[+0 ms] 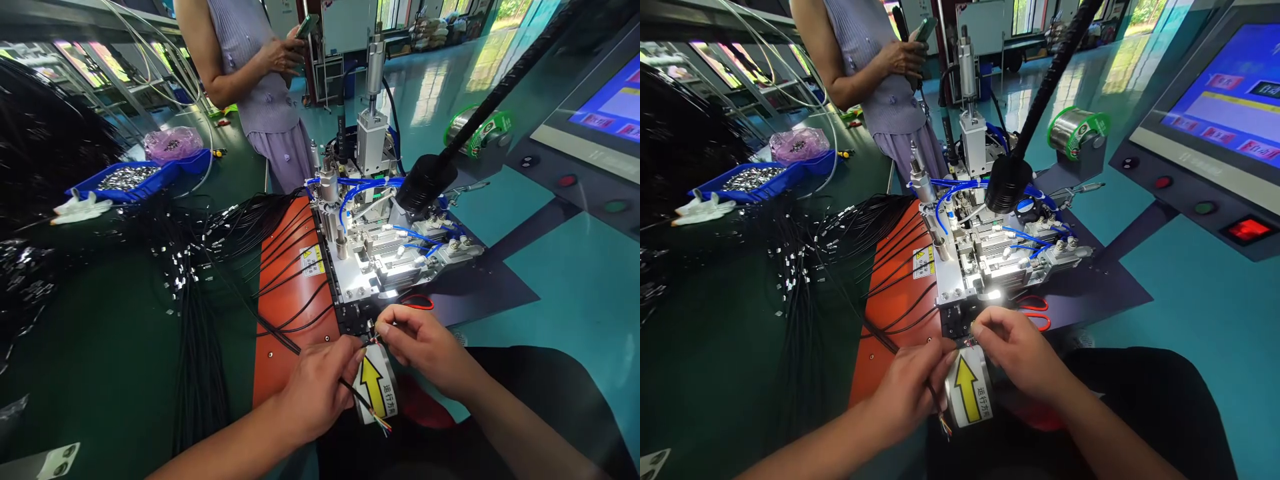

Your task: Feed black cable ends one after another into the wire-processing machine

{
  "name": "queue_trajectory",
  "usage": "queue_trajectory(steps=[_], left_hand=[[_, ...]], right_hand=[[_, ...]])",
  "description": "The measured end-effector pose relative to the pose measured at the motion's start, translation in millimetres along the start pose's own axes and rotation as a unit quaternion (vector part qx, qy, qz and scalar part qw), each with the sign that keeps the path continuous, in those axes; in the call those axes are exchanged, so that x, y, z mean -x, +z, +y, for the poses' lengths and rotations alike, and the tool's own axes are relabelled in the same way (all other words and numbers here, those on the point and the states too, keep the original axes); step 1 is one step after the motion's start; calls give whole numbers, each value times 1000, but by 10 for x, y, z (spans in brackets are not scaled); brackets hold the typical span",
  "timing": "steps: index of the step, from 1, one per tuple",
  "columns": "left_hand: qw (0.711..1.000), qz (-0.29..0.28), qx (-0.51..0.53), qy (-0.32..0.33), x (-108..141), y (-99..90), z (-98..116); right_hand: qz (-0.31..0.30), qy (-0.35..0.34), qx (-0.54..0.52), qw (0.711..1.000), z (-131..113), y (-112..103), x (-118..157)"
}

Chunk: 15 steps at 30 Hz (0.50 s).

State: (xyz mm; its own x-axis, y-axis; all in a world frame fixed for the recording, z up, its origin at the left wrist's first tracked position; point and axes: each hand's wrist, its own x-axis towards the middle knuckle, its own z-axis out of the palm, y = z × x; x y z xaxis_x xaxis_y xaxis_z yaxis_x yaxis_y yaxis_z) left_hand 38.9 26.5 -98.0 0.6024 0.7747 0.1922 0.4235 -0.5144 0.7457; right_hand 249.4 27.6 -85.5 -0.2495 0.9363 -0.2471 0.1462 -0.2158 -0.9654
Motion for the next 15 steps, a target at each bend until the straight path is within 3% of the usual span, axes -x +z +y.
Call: queue_trajectory(steps=[10,15], left_hand=[[998,41,-46,34,55,-139,23],[992,70,-93,49,46,-110,-53]], right_hand=[[45,-10,41,998,112,33,-27],[79,-28,89,993,168,83,-94]])
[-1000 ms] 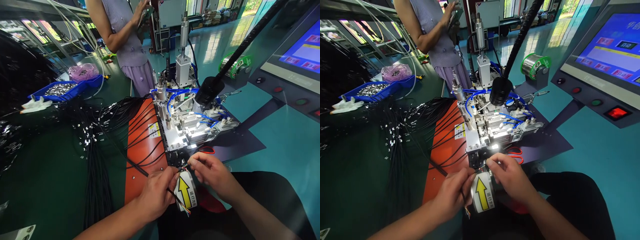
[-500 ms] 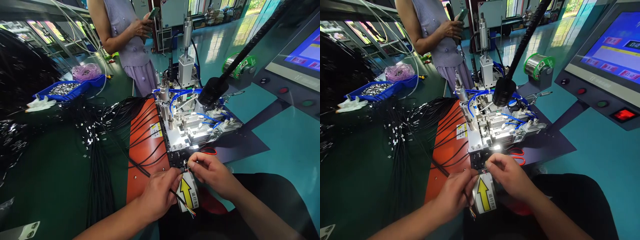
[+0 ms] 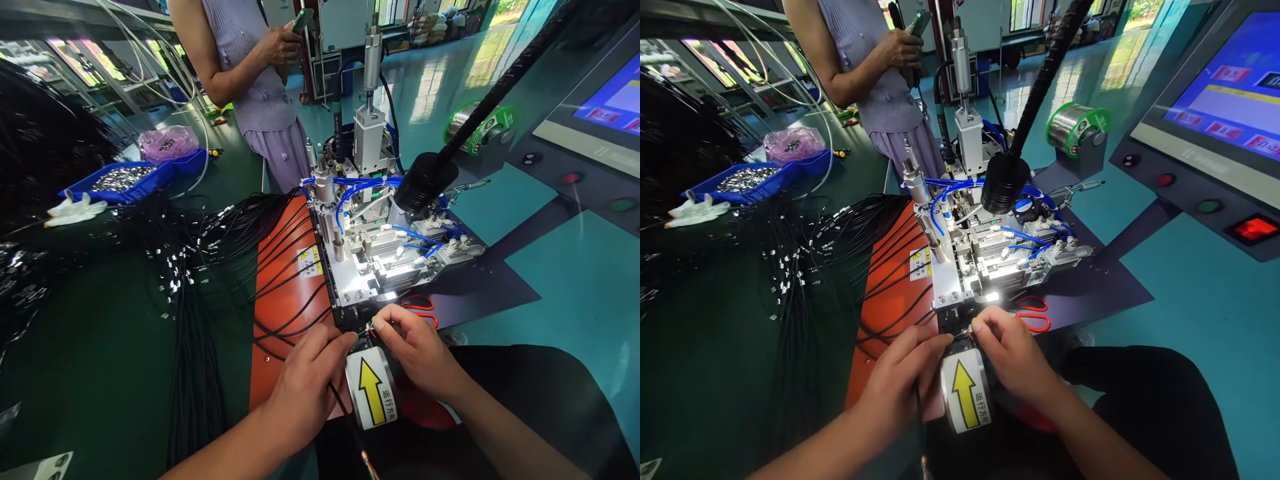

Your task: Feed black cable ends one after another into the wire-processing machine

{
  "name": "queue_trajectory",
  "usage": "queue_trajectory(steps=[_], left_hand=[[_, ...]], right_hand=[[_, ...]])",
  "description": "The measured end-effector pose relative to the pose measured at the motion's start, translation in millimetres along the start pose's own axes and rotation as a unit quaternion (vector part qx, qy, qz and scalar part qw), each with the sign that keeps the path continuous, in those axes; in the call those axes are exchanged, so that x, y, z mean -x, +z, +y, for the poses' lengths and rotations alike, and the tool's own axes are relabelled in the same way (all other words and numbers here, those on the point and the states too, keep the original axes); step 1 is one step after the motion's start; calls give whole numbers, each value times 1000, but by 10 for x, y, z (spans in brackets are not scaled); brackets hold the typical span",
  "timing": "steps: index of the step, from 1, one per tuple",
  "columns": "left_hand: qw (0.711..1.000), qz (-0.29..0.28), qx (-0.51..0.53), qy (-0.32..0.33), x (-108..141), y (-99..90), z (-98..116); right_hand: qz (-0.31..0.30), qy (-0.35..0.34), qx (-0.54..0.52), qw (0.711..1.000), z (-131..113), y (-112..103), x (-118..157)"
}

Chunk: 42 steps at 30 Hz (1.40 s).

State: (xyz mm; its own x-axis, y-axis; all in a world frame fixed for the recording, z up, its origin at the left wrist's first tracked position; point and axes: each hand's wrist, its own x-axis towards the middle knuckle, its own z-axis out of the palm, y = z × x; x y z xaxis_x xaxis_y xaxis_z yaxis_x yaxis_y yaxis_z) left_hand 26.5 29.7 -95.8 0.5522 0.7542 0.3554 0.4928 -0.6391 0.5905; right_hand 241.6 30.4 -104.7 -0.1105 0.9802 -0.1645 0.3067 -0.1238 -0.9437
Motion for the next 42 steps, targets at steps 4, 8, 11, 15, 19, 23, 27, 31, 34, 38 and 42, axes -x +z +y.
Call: queue_trajectory(steps=[4,8,11,15,19,23,27,31,34,38,42], left_hand=[[1000,2,-17,-7,-22,70,-38],[999,-1,-28,-19,-17,101,-62],[999,-6,-32,-25,-12,106,-75],[999,1,-37,-21,-23,106,-76],[999,3,-40,-22,-35,113,-69],[998,-1,-59,-29,-34,116,-66],[997,-18,-72,-37,-17,122,-69],[995,-23,-87,-38,-9,137,-82],[995,-20,-98,-21,-21,144,-96],[993,-19,-113,5,-55,135,-102],[993,-20,-117,22,-80,119,-93]], right_hand=[[22,-1,34,999,45,39,-27],[30,6,39,999,68,51,-50],[32,9,39,999,71,55,-58],[34,19,35,999,70,64,-56],[33,29,32,999,74,68,-50],[35,31,28,999,78,69,-52],[37,29,28,999,84,71,-52],[43,24,37,998,94,81,-47],[45,19,38,998,100,96,-45],[48,25,36,998,122,123,-48],[54,29,34,998,170,139,-66]])
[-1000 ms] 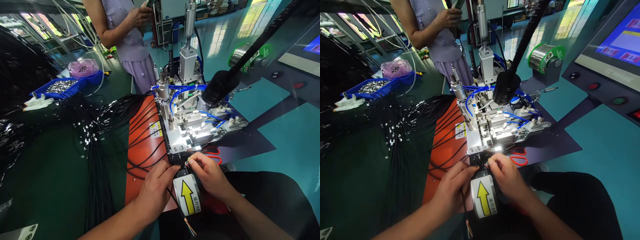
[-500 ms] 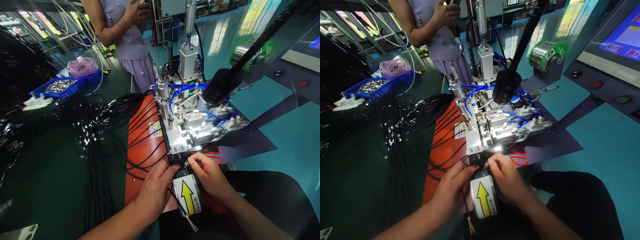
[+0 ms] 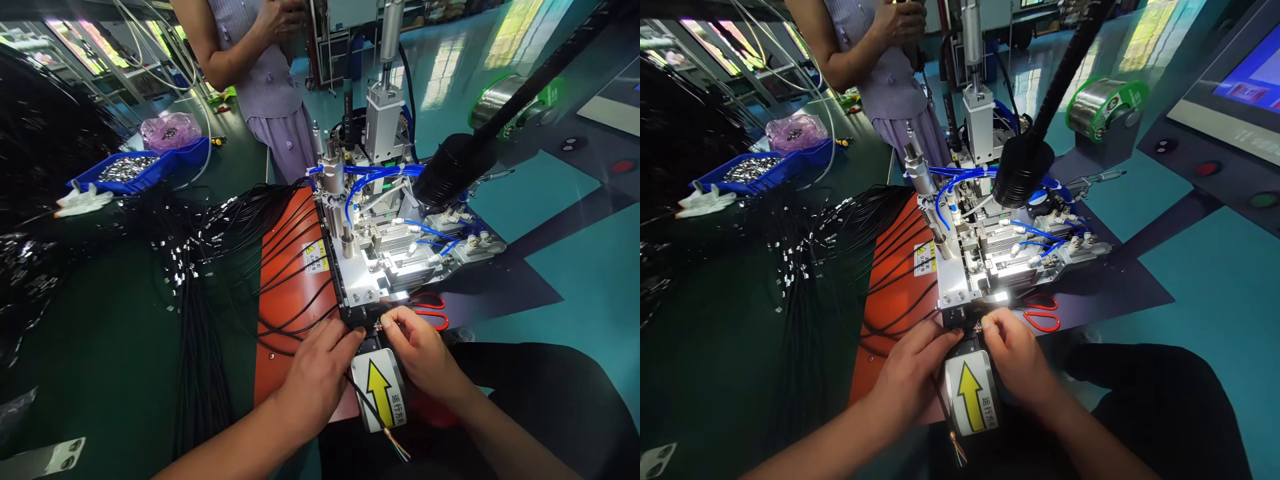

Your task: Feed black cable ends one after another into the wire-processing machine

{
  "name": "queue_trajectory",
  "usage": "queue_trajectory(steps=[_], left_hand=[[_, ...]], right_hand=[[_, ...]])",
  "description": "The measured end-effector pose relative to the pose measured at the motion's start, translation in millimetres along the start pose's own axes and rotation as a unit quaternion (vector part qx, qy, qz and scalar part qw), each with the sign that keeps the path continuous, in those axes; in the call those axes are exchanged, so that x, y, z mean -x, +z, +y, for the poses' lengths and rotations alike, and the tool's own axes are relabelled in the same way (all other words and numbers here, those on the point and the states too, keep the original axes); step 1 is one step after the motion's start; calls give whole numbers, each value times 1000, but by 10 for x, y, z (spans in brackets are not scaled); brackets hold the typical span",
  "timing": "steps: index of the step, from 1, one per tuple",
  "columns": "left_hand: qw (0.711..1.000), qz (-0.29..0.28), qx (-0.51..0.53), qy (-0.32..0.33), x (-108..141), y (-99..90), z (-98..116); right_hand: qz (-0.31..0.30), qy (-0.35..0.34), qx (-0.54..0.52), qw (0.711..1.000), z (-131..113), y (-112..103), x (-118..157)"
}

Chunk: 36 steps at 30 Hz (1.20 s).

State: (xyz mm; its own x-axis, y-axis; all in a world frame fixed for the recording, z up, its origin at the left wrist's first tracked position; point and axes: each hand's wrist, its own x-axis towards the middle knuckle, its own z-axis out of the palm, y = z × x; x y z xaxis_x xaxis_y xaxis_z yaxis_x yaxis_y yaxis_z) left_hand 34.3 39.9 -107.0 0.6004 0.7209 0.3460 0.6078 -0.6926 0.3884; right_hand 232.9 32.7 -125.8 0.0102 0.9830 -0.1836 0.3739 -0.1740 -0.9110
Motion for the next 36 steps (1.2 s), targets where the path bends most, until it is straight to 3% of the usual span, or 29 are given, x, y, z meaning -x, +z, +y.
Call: queue_trajectory(steps=[6,12,17,36], left_hand=[[1000,-13,7,-6,1,2,-1],[1000,2,0,-4,7,34,-10],[1000,2,13,-8,17,46,-17],[999,-19,27,-27,26,27,7]], right_hand=[[12,29,-11,999,27,-86,55],[39,-117,98,987,-50,-116,180],[41,-177,132,975,-44,-97,182],[11,-112,113,987,-24,-93,160]])
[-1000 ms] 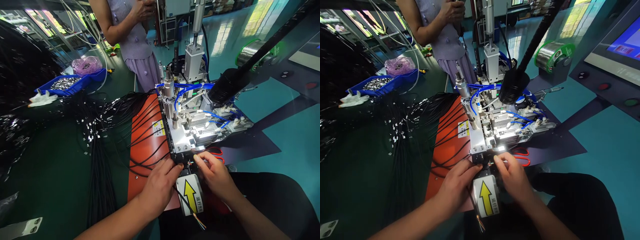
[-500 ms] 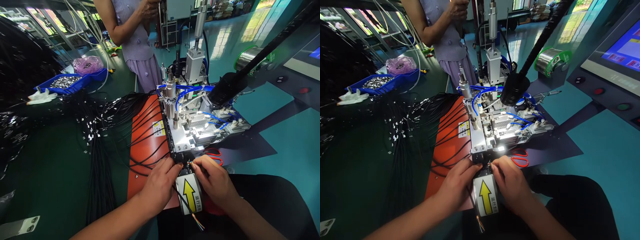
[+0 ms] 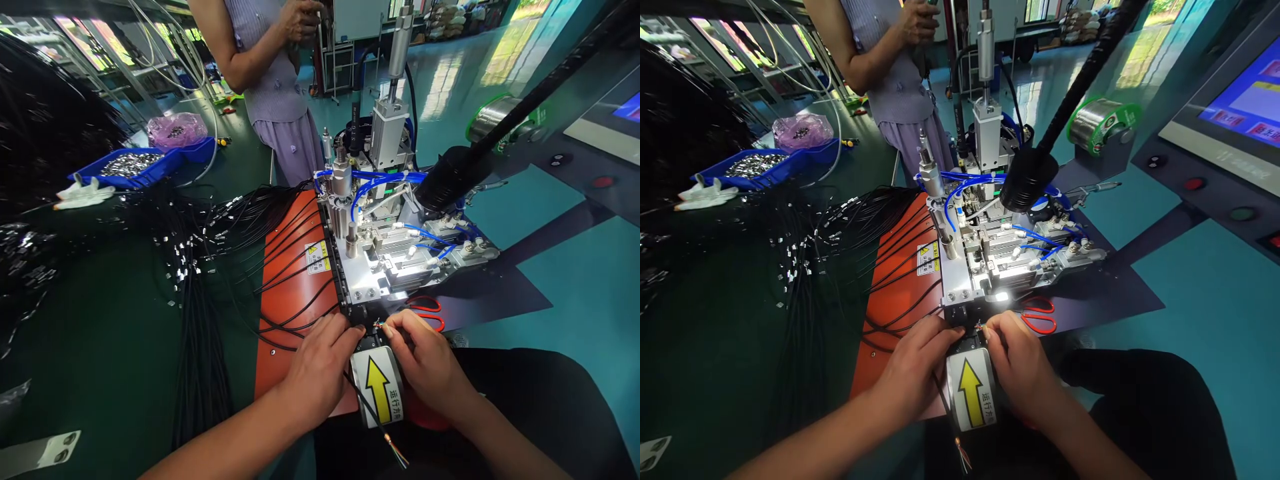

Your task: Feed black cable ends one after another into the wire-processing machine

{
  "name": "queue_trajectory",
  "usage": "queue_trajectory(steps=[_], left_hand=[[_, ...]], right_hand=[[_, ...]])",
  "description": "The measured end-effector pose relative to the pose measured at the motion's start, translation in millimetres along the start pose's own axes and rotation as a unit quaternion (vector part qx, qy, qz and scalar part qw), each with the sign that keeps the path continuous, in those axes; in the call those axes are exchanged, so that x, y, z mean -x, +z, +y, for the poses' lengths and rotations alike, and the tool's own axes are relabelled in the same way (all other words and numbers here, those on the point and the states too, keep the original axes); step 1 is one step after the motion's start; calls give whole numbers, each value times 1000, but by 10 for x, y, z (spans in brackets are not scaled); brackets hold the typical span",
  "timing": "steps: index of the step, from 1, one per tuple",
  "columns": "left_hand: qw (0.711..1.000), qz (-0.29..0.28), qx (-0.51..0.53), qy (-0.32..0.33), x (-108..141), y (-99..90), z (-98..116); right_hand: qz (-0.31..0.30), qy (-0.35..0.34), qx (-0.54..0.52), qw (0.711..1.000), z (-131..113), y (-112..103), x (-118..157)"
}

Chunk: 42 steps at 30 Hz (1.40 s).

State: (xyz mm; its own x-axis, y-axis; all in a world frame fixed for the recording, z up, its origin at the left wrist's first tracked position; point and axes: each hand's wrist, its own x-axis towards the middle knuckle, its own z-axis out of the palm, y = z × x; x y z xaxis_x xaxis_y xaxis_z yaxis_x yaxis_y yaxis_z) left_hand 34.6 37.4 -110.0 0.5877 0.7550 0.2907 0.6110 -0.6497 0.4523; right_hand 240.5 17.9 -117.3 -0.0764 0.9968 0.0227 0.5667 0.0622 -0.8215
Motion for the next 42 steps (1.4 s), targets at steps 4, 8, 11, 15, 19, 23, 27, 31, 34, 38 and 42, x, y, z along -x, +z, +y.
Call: queue_trajectory(steps=[4,8,11,15,19,23,27,31,34,38,42], left_hand=[[1000,6,8,5,-17,0,4],[1000,19,9,11,-19,11,5],[1000,24,6,18,-15,19,-2],[1000,19,7,21,-15,18,-14],[999,25,5,21,-10,22,-16],[999,30,-3,26,-6,33,-14],[999,35,-10,37,-19,26,-17],[998,43,-31,32,-26,3,-8],[997,48,-55,23,-17,-10,11],[996,33,-87,17,-6,-42,44],[995,-27,-93,-2,-16,-152,120]], right_hand=[[10,-3,11,1000,5,23,-10],[9,-1,12,1000,22,22,-8],[16,3,12,1000,40,-28,-7],[44,-59,24,997,56,-88,-43],[30,-123,30,992,68,-73,-100],[8,-111,43,993,70,-57,-126],[0,-93,45,995,45,-59,-135],[4,-75,50,996,19,-48,-141],[1,-66,53,996,10,-40,-144],[-8,-53,52,997,-20,-54,-147],[-27,-26,48,998,-55,-80,-168]])
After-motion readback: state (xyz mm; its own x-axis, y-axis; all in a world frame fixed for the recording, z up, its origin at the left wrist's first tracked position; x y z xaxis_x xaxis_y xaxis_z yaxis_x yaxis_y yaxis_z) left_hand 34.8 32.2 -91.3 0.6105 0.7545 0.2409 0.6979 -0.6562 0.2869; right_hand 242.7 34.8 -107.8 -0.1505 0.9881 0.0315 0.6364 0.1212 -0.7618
